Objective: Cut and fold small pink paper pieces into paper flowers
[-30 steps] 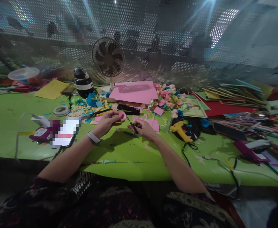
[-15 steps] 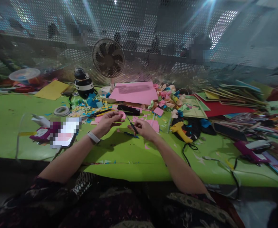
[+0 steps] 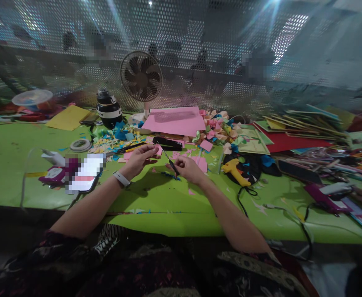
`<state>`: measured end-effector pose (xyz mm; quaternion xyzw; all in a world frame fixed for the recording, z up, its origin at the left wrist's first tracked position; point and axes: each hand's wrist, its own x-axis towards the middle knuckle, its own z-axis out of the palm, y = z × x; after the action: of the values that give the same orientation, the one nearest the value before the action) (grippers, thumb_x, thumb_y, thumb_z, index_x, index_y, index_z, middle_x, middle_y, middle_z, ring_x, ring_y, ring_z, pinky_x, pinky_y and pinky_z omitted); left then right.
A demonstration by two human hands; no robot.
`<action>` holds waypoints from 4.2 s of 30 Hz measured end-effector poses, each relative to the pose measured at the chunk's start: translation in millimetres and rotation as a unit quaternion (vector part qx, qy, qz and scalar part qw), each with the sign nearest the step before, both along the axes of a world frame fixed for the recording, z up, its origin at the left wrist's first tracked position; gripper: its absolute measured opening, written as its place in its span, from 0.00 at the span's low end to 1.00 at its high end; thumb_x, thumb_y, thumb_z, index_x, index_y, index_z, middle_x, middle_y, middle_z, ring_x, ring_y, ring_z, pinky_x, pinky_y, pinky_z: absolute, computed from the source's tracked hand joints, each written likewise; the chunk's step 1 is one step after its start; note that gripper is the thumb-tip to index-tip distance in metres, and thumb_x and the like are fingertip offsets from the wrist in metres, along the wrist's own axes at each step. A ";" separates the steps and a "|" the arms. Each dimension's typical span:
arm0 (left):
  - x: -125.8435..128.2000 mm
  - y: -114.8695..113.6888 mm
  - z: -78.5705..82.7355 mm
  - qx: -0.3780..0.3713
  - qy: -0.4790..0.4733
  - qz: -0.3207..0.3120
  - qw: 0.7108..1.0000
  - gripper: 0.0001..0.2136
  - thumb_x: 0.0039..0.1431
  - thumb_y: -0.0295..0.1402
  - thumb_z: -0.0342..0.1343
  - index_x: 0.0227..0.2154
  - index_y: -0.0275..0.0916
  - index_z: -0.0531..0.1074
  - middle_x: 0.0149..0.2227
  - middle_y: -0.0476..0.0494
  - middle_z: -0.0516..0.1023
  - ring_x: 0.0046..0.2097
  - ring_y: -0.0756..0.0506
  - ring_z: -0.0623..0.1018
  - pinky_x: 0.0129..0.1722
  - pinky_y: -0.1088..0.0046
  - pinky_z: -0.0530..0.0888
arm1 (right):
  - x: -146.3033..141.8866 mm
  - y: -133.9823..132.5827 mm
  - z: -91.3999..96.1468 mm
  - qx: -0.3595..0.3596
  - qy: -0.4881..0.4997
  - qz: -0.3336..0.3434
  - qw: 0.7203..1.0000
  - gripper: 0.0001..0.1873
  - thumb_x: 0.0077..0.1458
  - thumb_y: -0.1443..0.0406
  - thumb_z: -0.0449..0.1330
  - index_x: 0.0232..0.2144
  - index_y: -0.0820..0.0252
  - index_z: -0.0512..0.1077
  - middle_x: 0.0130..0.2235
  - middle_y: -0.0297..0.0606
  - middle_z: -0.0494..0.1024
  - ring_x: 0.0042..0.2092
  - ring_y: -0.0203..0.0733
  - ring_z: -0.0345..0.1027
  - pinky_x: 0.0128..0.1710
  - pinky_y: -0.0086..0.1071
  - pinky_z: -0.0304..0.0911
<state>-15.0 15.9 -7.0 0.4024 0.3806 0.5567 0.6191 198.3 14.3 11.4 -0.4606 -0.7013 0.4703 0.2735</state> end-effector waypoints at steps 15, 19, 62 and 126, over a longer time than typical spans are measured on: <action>1.5 0.9 0.2 0.008 -0.003 0.035 0.999 0.24 0.34 0.47 0.75 0.29 0.37 0.74 0.27 0.51 0.76 0.27 0.52 0.77 0.31 0.74 0.76 | -0.6 -1.6 -1.2 -0.008 -0.002 0.004 1.000 0.32 0.35 0.39 0.70 0.22 0.57 0.64 0.21 0.28 0.66 0.25 0.35 0.64 0.26 0.32 0.60; 1.3 1.6 -1.6 0.019 0.009 0.039 0.999 0.21 0.38 0.47 0.73 0.28 0.37 0.73 0.26 0.52 0.75 0.27 0.53 0.75 0.31 0.74 0.75 | -0.1 -0.1 -3.1 -0.003 -0.006 0.004 1.000 0.32 0.34 0.38 0.70 0.21 0.57 0.64 0.20 0.27 0.65 0.24 0.35 0.63 0.25 0.32 0.60; -6.3 4.9 -2.9 0.091 0.056 -0.021 0.994 0.20 0.43 0.47 0.72 0.27 0.36 0.73 0.25 0.52 0.72 0.24 0.55 0.70 0.29 0.76 0.75 | -0.6 -4.7 8.0 -0.030 0.014 0.045 0.998 0.33 0.38 0.36 0.67 0.22 0.57 0.64 0.21 0.29 0.70 0.23 0.33 0.65 0.26 0.31 0.62; 0.7 7.7 -6.9 -0.020 -0.067 -0.040 0.997 0.16 0.42 0.23 0.70 0.36 0.36 0.76 0.35 0.47 0.82 0.35 0.51 0.81 0.36 0.77 0.77 | -10.6 21.9 -21.6 0.186 -0.386 -0.049 0.903 0.11 0.57 0.58 0.62 0.38 0.59 0.76 0.39 0.45 0.82 0.39 0.48 0.73 0.31 0.32 0.54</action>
<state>-14.4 23.6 -14.0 0.3664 0.3329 0.5497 0.6729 187.7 36.2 -10.2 -0.5807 -0.8030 0.1033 0.0850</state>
